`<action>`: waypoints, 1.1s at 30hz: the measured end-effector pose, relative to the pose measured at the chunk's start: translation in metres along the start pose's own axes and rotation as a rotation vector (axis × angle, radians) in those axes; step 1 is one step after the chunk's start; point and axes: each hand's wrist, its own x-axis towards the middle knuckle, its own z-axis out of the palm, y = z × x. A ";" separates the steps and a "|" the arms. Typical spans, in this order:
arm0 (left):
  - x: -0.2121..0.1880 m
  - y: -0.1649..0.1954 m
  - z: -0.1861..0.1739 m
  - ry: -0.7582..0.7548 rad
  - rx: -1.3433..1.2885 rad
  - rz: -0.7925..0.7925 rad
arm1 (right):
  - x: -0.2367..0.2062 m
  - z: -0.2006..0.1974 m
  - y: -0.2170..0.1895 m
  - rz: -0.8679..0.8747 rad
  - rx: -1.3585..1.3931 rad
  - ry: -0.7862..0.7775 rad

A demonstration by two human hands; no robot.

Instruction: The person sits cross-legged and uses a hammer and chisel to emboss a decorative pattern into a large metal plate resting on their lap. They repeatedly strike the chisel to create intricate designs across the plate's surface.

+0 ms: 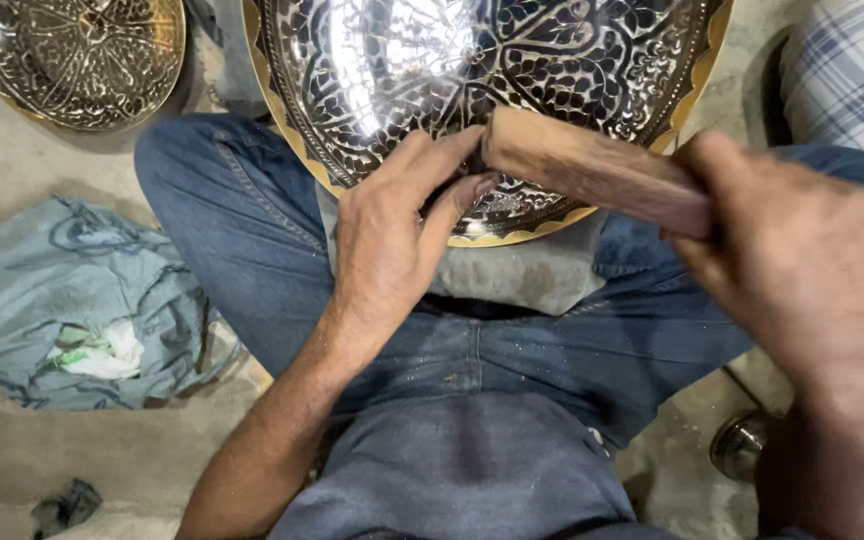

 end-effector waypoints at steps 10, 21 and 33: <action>-0.003 -0.003 0.001 0.002 -0.179 -0.038 | 0.000 -0.012 -0.005 0.016 0.350 0.224; -0.002 -0.008 -0.003 -0.030 -0.136 0.076 | -0.007 0.005 -0.011 -0.003 0.420 0.300; 0.017 -0.019 -0.010 -0.246 -0.071 0.142 | -0.019 0.015 -0.004 0.153 0.704 0.225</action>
